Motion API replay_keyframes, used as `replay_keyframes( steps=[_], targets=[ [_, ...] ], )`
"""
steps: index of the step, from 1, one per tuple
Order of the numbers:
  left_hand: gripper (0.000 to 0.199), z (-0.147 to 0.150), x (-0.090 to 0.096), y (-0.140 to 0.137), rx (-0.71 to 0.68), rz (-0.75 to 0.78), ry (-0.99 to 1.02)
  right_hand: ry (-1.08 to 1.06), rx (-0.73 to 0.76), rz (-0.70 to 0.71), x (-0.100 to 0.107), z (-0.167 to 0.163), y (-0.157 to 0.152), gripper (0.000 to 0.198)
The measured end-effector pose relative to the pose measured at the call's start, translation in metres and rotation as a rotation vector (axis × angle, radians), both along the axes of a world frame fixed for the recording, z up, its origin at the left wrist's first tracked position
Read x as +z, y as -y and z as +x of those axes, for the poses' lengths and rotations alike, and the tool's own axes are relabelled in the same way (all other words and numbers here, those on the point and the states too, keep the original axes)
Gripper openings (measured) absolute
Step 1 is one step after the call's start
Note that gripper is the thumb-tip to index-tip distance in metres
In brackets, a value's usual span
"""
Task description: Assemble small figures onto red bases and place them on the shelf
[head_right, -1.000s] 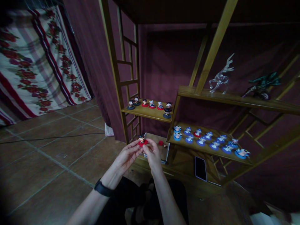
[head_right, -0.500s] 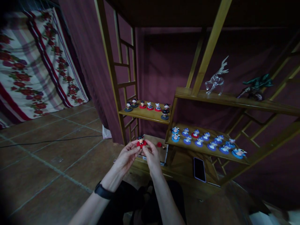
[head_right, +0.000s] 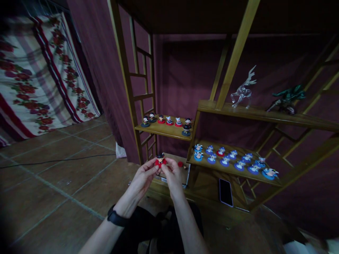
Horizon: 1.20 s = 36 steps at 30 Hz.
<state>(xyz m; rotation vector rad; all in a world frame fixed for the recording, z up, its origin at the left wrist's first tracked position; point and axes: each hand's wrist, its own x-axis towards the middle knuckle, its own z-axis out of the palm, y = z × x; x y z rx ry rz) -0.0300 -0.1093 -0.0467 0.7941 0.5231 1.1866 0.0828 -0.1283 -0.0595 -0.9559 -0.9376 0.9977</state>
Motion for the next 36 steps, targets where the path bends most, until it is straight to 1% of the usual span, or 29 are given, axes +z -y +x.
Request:
replay_keyframes(
  steps=[4,8,14,18,21,25,31,36],
  targets=[
    [0.033,-0.004,0.002,-0.001,-0.025,-0.073,0.039,0.01,-0.017,0.0,0.002,-0.003,0.0,0.033],
    [0.028,-0.009,0.005,0.002,-0.028,-0.132,0.086,0.007,-0.003,0.006,0.005,-0.007,0.0,0.034],
    [0.024,-0.011,0.01,0.006,-0.044,-0.129,0.112,0.018,0.012,0.006,0.01,-0.011,0.002,0.036],
    [0.028,-0.011,0.009,0.002,-0.05,-0.125,0.115,0.027,0.005,0.001,0.012,-0.012,0.001,0.036],
    [0.026,-0.012,0.006,-0.001,-0.043,-0.135,0.152,0.025,0.007,0.009,0.012,-0.012,0.0,0.033],
    [0.017,-0.014,0.005,-0.006,-0.049,-0.167,0.185,0.026,0.012,0.028,0.012,-0.012,-0.003,0.029],
    [0.012,-0.016,0.005,-0.012,-0.003,-0.309,0.234,0.035,0.03,0.002,0.005,-0.013,-0.013,0.024],
    [0.013,-0.016,0.005,-0.011,0.006,-0.296,0.209,0.034,0.034,0.009,0.0,-0.011,-0.016,0.025]
  ],
)
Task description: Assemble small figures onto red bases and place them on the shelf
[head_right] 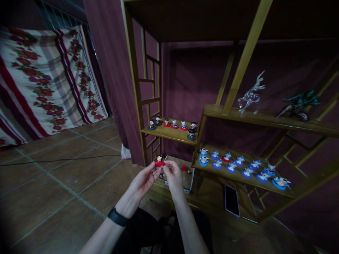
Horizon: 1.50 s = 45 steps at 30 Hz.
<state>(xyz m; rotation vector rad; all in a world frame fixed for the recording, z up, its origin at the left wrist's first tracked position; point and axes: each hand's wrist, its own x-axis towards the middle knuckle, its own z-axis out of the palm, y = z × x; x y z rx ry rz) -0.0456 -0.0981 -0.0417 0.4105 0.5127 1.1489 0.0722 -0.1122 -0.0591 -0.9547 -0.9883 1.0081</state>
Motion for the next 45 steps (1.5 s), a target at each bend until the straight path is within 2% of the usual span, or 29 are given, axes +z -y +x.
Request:
replay_keyframes(
  steps=[9,17,22,29,35,45],
  targets=[
    [0.015,-0.003,0.002,-0.004,0.002,-0.057,0.028,0.048,-0.006,-0.004,0.003,-0.001,0.001,0.025],
    [0.016,-0.004,0.002,-0.006,-0.038,-0.034,0.017,0.038,0.004,-0.004,0.003,0.001,0.001,0.027],
    [0.016,-0.005,0.002,-0.003,0.035,0.074,-0.088,0.029,-0.011,-0.003,0.004,0.001,0.005,0.03],
    [0.039,-0.005,0.004,0.004,0.105,0.278,-0.226,-0.093,0.068,0.018,0.008,-0.002,0.006,0.035],
    [0.043,-0.009,0.006,0.006,0.134,0.339,-0.285,-0.19,0.133,-0.003,0.011,-0.007,0.004,0.037],
    [0.04,-0.014,0.009,0.006,0.155,0.366,-0.288,-0.159,0.133,0.027,0.02,-0.012,0.005,0.037]
  ],
)
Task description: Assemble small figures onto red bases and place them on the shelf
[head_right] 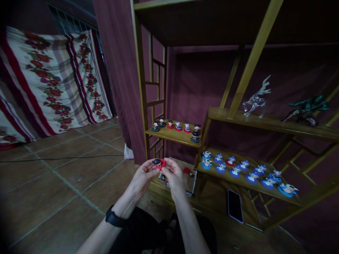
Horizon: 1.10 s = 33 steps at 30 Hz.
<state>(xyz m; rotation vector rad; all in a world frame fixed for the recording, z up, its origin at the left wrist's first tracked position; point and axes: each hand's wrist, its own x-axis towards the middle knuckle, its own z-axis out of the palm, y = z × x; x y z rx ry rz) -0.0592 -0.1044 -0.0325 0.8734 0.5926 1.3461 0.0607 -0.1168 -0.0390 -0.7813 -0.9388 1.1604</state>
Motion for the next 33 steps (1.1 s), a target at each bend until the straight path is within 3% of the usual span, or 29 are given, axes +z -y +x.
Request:
replay_keyframes(
  steps=[6,12,26,33],
  targets=[
    [0.034,-0.004,-0.002,-0.004,-0.111,-0.059,0.049,0.034,-0.008,0.021,0.004,-0.003,0.002,0.036],
    [0.039,-0.003,0.003,-0.008,-0.096,-0.105,0.033,0.029,-0.008,0.048,0.005,0.001,0.0,0.032],
    [0.052,0.022,0.015,-0.017,-0.072,0.016,-0.125,-0.272,0.024,-0.014,0.012,0.019,0.0,0.035],
    [0.053,0.026,0.018,-0.023,-0.092,0.076,-0.17,-0.259,0.02,-0.016,0.018,0.028,0.001,0.036]
  ],
)
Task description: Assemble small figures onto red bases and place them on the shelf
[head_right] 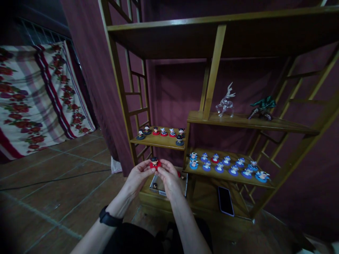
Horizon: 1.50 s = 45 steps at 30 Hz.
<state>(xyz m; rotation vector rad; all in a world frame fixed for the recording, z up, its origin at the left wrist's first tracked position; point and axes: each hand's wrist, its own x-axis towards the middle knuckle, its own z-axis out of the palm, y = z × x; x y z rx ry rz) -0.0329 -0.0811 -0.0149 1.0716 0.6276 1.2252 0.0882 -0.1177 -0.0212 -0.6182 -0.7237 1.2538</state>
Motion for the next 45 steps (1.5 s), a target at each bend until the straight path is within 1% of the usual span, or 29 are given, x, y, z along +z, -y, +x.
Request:
replay_keyframes(
  steps=[6,8,10,13,16,21,25,31,34,36,40,45],
  targets=[
    [0.041,0.0,0.009,0.0,-0.121,0.056,-0.073,0.121,-0.086,0.066,0.007,0.003,0.004,0.034],
    [0.037,0.0,0.012,0.002,-0.154,0.04,-0.072,0.136,-0.1,0.084,0.007,0.004,0.005,0.034],
    [0.035,0.0,0.015,0.003,-0.165,-0.007,-0.045,0.117,-0.077,0.081,0.007,0.004,0.006,0.031],
    [0.036,0.002,0.018,0.004,-0.166,-0.083,0.002,0.051,-0.029,0.067,0.008,0.006,0.009,0.027],
    [0.036,0.004,0.021,0.003,-0.173,-0.101,0.003,0.023,-0.017,0.058,0.007,0.008,0.01,0.028],
    [0.039,0.007,0.028,-0.001,-0.138,-0.018,-0.077,0.038,-0.027,0.033,0.005,0.014,0.011,0.032],
    [0.041,0.012,0.042,-0.01,-0.052,0.075,-0.148,0.059,-0.04,0.007,0.001,0.018,0.015,0.031],
    [0.045,0.023,0.067,-0.033,0.063,0.233,-0.254,0.104,-0.054,-0.039,-0.016,0.025,0.023,0.029],
    [0.045,0.03,0.077,-0.051,0.119,0.308,-0.338,0.106,-0.062,-0.066,-0.026,0.03,0.028,0.027],
    [0.044,0.037,0.082,-0.065,0.132,0.354,-0.387,0.103,-0.072,-0.091,-0.034,0.034,0.031,0.027],
    [0.042,0.051,0.088,-0.094,0.086,0.433,-0.467,0.098,-0.075,-0.135,-0.049,0.043,0.036,0.03],
    [0.035,0.064,0.086,-0.119,0.08,0.507,-0.597,0.119,-0.105,-0.188,-0.065,0.059,0.045,0.03]
  ],
)
